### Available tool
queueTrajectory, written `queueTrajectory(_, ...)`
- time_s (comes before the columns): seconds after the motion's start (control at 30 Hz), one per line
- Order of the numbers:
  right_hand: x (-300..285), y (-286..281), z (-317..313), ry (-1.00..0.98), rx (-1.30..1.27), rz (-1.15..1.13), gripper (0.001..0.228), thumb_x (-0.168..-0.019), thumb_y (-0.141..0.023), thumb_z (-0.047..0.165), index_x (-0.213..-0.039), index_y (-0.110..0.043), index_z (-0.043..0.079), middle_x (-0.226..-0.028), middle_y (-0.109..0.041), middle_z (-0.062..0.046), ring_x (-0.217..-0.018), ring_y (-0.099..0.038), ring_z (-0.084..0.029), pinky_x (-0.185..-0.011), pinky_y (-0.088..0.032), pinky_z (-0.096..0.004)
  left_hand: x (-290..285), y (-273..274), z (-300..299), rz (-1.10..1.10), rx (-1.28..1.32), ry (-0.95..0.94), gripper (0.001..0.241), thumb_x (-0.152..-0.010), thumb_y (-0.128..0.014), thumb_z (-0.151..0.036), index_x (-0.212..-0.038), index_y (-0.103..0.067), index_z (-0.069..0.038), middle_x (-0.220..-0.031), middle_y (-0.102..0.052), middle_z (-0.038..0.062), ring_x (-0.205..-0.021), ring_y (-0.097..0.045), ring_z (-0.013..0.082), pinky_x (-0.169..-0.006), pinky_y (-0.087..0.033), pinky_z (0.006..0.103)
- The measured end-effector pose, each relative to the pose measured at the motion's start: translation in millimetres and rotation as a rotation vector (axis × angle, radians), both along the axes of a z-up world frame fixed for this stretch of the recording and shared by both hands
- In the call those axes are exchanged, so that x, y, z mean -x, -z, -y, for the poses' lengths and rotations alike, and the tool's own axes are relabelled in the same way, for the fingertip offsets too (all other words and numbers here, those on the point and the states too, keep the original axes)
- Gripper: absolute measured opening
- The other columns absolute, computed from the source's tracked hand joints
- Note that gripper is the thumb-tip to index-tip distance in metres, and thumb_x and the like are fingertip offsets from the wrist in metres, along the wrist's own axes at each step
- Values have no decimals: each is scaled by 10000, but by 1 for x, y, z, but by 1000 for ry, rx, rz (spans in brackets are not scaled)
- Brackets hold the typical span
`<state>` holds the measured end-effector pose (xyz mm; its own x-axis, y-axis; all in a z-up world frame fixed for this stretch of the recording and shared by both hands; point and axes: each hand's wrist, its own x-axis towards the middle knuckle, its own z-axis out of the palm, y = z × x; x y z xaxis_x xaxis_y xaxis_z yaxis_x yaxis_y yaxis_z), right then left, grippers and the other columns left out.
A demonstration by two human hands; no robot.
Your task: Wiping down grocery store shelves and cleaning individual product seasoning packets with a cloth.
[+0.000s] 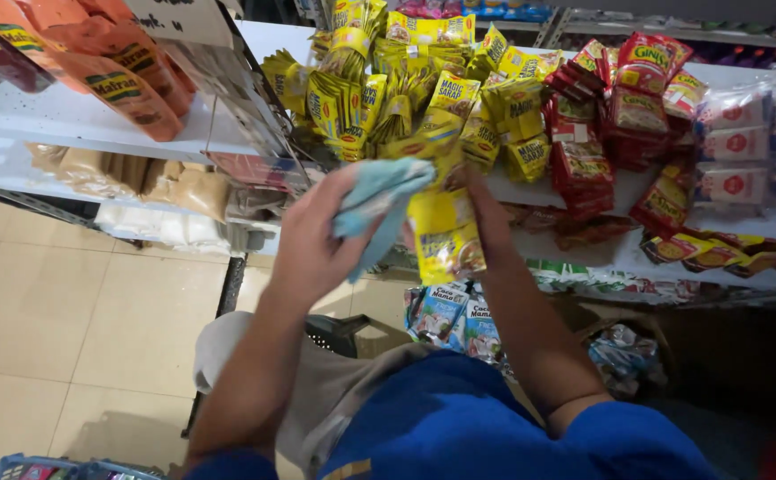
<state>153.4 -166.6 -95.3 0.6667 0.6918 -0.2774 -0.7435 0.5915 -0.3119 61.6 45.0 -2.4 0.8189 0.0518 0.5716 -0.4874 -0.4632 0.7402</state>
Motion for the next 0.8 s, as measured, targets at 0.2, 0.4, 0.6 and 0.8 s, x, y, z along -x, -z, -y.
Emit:
queueTrajectory(0.2, 18, 1, -5, -21, 141, 49, 501, -871, -688, 579, -1039, -784, 116, -1053, -784, -123, -1024, -739, -347, -1069, -456, -660, -36, -7, -20, 140, -774, 32, 534, -1020, -479, -616, -1390, -575, -244, -1269, -663, 78, -1067, -707, 354, -845, -588, 481)
queueTrajectory(0.4, 5, 42, 5, -89, 369, -25, 725, -823, -680, 670, -1224, -705, 66, -1213, -722, -181, -1030, -696, -463, -1011, -493, -713, -33, -6, -14, 131, -795, 165, 453, -896, -775, -272, -1331, -652, -247, -1186, -705, 35, -1097, -701, 294, -896, -578, 422)
queueTrajectory(0.6, 16, -38, 4, -243, 201, 94, 703, -837, -658, 657, -1156, -679, 32, -1085, -700, -198, -964, -687, -378, -812, -558, -614, -34, -22, -20, 292, -891, 34, 445, -896, -805, -310, -1319, -670, -290, -1275, -636, -14, -1001, -740, 281, -826, -617, 424)
queueTrajectory(0.8, 35, -25, 9, -207, 57, 230, 631, -908, -616, 585, -1173, -660, 14, -1081, -680, -238, -903, -663, -426, -819, -558, -493, -47, -14, -25, 314, -876, 139, 434, -862, -847, -233, -1276, -717, -241, -1166, -707, 84, -959, -755, 330, -844, -624, 454)
